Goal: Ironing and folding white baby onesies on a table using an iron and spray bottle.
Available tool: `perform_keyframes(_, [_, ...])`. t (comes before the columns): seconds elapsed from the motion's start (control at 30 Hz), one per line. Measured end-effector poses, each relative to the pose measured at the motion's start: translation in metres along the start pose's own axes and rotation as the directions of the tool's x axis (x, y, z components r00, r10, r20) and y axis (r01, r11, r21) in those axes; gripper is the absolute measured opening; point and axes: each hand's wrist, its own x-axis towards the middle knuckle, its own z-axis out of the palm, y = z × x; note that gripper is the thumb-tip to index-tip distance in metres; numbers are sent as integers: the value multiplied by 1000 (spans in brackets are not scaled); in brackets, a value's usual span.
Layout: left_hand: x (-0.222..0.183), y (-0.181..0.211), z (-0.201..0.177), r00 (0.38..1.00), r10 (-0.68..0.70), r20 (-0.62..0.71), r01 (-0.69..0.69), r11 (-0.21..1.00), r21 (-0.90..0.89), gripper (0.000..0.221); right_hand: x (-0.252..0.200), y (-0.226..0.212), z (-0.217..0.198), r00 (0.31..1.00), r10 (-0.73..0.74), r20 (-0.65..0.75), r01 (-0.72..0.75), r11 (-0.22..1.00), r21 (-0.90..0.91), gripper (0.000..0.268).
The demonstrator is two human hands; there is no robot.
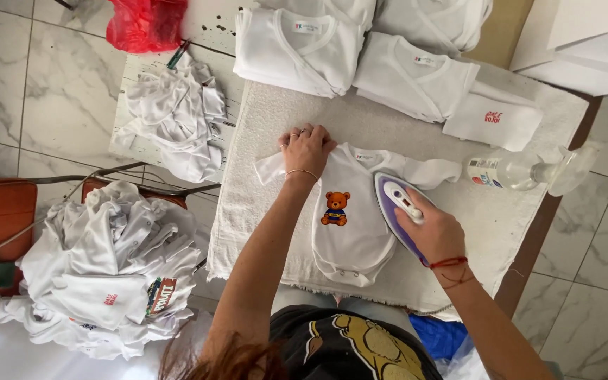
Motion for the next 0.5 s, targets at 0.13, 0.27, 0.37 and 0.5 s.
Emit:
perform_keyframes(0.13, [-1,-6,-17,998,59,20,-60,998,16,24,0,5,-3,1000,6,-18,-5,1000,19,46])
perform_keyframes(0.27, [-7,-27,-61,962,87,260,-121,986,117,29,-22,17,-25,986,156,53,-160,984,75,46])
perform_keyframes(0.37, [-16,-58,-84,921,-5,391,-61,986,157,35,-35,38,-32,964,252,90,-261,959,111,46])
perform_keyframes(0.5, [-24,-105,-85,972,-188,143,187,982,20,20,-37,17,-44,981,167,98,-181,971,159,46])
